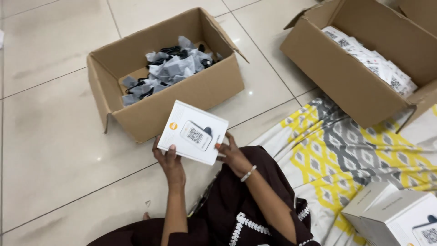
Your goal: The person packs electronic devices into small boxes and organizes those boxes into larger cartons.
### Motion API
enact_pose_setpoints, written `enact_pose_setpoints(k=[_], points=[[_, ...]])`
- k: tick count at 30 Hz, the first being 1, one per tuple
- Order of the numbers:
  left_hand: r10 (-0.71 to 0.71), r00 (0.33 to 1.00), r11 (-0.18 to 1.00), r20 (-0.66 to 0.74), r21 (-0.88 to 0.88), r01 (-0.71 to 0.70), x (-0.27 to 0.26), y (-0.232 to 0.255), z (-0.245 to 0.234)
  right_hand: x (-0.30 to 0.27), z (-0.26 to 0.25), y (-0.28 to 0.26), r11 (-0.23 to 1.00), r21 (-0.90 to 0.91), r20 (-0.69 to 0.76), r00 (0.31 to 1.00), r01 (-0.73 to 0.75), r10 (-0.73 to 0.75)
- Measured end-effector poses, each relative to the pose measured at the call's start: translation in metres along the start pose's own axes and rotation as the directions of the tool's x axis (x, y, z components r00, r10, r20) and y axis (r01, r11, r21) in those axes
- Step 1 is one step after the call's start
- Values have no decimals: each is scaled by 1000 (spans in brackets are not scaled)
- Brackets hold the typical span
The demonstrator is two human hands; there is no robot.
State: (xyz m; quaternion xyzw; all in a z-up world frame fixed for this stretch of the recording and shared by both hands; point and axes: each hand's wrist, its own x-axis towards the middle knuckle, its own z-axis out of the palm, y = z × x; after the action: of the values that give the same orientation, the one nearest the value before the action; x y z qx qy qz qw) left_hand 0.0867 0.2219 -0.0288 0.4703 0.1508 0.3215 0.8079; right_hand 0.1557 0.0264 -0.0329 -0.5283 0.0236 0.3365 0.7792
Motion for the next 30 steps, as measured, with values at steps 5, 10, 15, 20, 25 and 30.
enact_pose_setpoints(k=[5, 10, 15, 20, 25, 30], points=[[-290, 929, 909, -229, 238, 343, 13, -15, -126, 21, 45, 115, 944, 133, -43, 949, -303, 311], [-409, 859, 843, -307, 232, 485, 5, -54, -170, 29, 44, 141, 917, -23, -228, 896, -397, 382], [-385, 867, 822, -317, 310, 479, 18, -38, -174, 29, 45, 161, 930, -257, -462, 878, -264, 122], [72, 997, 334, -13, 942, -12, 6, -28, -183, -27, 67, 120, 969, -116, -332, 928, -219, 170], [-572, 765, 198, 296, 955, -221, -61, 94, -66, -46, 66, 101, 980, -113, -255, 958, -163, 129], [-226, 818, 118, 528, 849, -515, -90, -2, -115, -72, 101, 54, 995, 89, -50, 997, -53, 57]])
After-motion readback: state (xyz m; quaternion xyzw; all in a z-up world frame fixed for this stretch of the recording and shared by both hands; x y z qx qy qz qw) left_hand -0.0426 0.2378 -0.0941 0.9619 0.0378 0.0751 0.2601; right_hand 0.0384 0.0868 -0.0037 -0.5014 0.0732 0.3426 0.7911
